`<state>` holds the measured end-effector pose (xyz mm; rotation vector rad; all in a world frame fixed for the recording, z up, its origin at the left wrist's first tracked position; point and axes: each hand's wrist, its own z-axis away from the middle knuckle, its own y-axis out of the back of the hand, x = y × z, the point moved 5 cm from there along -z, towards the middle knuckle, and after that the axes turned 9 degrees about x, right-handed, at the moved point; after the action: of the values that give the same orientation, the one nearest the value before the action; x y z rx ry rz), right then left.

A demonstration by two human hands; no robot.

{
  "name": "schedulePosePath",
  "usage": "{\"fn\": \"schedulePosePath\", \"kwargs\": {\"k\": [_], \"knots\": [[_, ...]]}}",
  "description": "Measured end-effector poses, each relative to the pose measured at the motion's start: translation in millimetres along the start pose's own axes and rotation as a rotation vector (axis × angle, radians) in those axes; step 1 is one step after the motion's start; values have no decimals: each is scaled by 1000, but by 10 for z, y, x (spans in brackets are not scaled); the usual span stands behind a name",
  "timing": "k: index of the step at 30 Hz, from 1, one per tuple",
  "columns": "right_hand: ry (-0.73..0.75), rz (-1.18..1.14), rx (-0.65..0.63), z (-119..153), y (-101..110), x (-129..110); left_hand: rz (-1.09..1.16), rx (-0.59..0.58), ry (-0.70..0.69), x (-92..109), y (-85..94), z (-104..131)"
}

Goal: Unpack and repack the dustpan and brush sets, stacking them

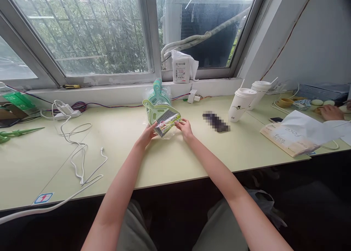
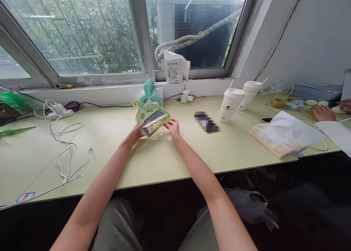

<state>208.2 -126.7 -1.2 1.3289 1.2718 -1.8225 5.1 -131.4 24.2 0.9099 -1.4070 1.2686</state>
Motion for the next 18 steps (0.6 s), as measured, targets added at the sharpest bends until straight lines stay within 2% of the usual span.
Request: {"fn": "schedulePosePath", "kwargs": {"k": [5, 7, 9, 14, 18], "knots": [[-50, -22, 15, -55, 34, 5, -131, -179, 28, -23, -78, 58], [-42, -31, -20, -64, 37, -32, -102, -198, 58, -35, -61, 39], [-40, -40, -53, -47, 27, -70, -69, -130, 69, -54, 14, -24], [-73, 4, -80, 61, -50, -105, -26, 265, 27, -100, 320, -204], [-61, 24, -106, 86, -77, -156, 49, 355, -40, -3, 463, -236]]}}
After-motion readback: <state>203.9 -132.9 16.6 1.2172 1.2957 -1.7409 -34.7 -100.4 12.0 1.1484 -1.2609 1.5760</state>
